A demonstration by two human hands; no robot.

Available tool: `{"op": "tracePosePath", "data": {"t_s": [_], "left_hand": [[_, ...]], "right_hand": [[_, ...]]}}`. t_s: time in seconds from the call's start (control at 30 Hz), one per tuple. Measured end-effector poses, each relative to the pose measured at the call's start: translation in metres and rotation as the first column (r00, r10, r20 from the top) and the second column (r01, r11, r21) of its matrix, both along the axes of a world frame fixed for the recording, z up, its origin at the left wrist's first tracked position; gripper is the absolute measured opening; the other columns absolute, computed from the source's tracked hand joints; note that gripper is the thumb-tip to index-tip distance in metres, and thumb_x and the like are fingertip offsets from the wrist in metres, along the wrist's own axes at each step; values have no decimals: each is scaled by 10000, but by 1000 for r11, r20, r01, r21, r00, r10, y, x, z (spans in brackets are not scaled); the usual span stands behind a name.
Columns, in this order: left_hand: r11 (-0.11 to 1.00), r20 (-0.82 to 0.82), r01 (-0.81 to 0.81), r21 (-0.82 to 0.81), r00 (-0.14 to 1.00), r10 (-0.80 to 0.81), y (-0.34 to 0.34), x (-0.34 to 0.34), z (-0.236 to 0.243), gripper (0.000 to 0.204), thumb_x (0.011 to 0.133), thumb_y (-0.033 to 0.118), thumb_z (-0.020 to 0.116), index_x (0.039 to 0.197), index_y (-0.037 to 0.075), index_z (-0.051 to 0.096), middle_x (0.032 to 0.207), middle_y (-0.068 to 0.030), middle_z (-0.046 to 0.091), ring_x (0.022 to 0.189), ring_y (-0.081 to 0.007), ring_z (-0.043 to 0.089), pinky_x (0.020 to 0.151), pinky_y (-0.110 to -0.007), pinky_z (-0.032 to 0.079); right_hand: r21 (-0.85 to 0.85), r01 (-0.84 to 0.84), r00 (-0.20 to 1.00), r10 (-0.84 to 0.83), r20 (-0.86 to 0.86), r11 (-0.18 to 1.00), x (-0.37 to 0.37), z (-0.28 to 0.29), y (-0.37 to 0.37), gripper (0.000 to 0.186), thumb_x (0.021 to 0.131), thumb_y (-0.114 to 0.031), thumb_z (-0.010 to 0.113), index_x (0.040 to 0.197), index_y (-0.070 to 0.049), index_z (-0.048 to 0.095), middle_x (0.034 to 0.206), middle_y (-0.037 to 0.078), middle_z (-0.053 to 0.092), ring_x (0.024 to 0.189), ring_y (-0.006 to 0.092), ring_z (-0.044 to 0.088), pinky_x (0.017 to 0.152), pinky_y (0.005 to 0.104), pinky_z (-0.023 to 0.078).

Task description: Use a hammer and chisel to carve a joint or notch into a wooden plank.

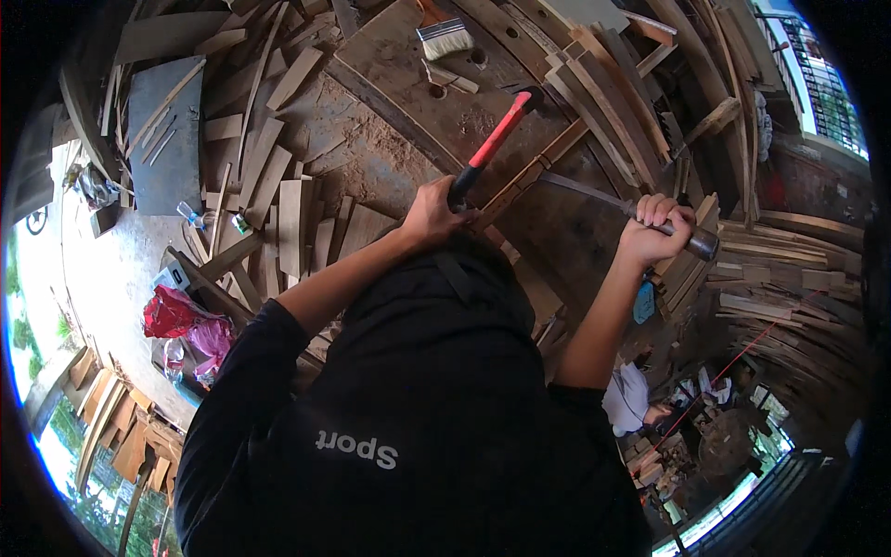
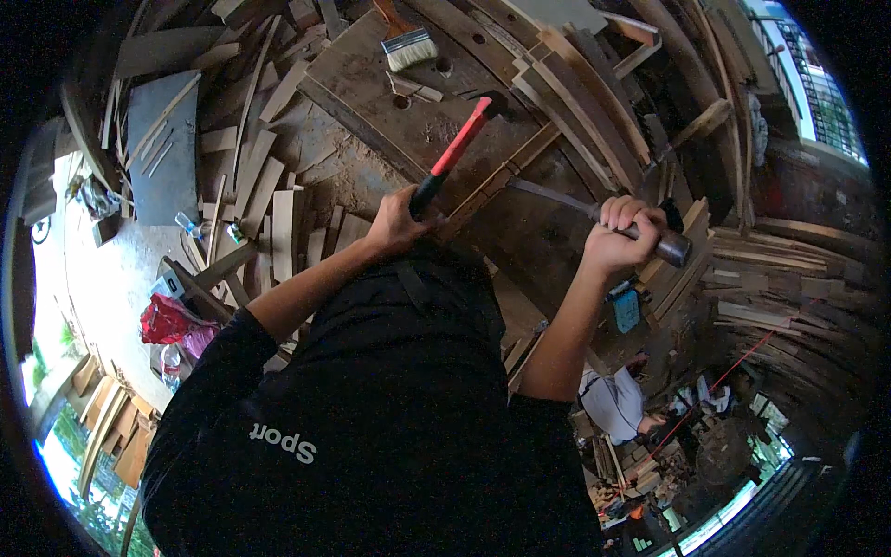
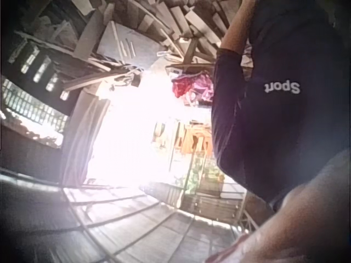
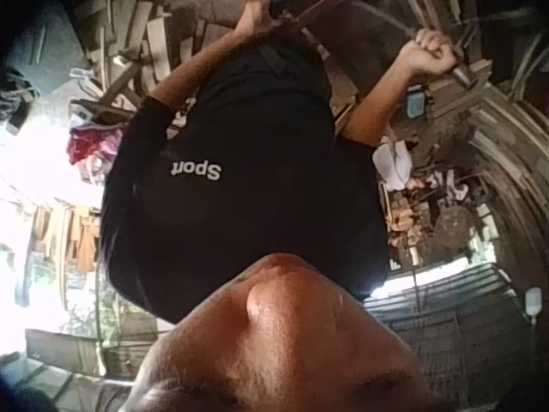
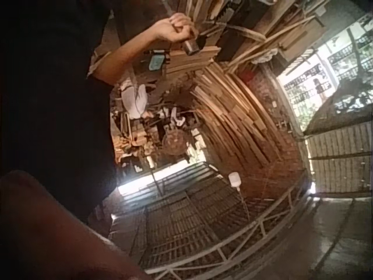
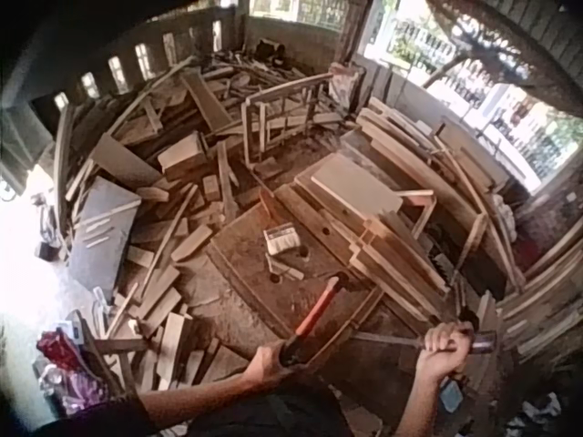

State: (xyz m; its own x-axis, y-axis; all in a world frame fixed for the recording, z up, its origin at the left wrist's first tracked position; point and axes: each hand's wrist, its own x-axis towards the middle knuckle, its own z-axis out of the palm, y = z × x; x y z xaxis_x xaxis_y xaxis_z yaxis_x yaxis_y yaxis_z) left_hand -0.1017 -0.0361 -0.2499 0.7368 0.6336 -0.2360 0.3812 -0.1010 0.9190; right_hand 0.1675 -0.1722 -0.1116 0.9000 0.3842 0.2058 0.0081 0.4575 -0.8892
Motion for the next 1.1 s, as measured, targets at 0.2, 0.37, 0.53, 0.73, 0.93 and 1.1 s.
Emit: {"op": "tracePosePath", "data": {"t_s": [0.2,0.37,0.53,0.73,0.93,1.1], "left_hand": [[1000,-12,0,-19,1000,0,2,1,7,434,697,255,850,853,-29,561,821,-223,611,794,-387,628,723,-430,501],[1000,-33,5,-11,999,-5,3,1,4,449,698,272,858,853,-25,559,814,-222,609,786,-386,629,713,-431,499],[1000,-11,-2,6,1000,2,4,2,2,451,695,270,859,846,-28,557,807,-222,604,776,-387,623,707,-436,494],[1000,-37,9,-12,999,-10,4,1,6,462,694,286,860,843,-28,556,797,-214,601,766,-390,616,708,-438,491],[1000,-20,19,-10,1000,-19,6,1,1,473,688,299,860,846,-27,555,794,-219,598,765,-389,617,703,-441,491],[999,-43,27,-31,999,-28,7,2,2,474,684,295,856,857,-27,555,797,-224,599,766,-391,618,701,-441,491]], "right_hand": [[38,-7,1000,8,-24,999,3,-3,-4,129,831,-154,508,718,-139,446,570,-2,389,495,129,355,485,273,313],[50,-12,1000,13,-27,999,4,-4,-4,123,825,-149,516,723,-136,450,568,-3,386,495,127,357,482,269,310],[72,-5,1000,6,-23,997,6,-4,-4,106,831,-145,515,738,-136,466,570,-3,392,495,125,358,482,267,315],[103,-32,999,36,-37,994,11,-8,-8,105,837,-137,511,742,-132,468,573,-4,405,496,122,364,483,268,322],[91,-48,999,49,-11,995,13,-9,-10,115,832,-143,504,725,-129,463,572,-3,403,493,124,362,484,272,323],[90,-43,999,46,-27,995,11,-6,-7,128,824,-143,501,708,-123,450,569,5,398,489,130,358,483,274,324]]}}
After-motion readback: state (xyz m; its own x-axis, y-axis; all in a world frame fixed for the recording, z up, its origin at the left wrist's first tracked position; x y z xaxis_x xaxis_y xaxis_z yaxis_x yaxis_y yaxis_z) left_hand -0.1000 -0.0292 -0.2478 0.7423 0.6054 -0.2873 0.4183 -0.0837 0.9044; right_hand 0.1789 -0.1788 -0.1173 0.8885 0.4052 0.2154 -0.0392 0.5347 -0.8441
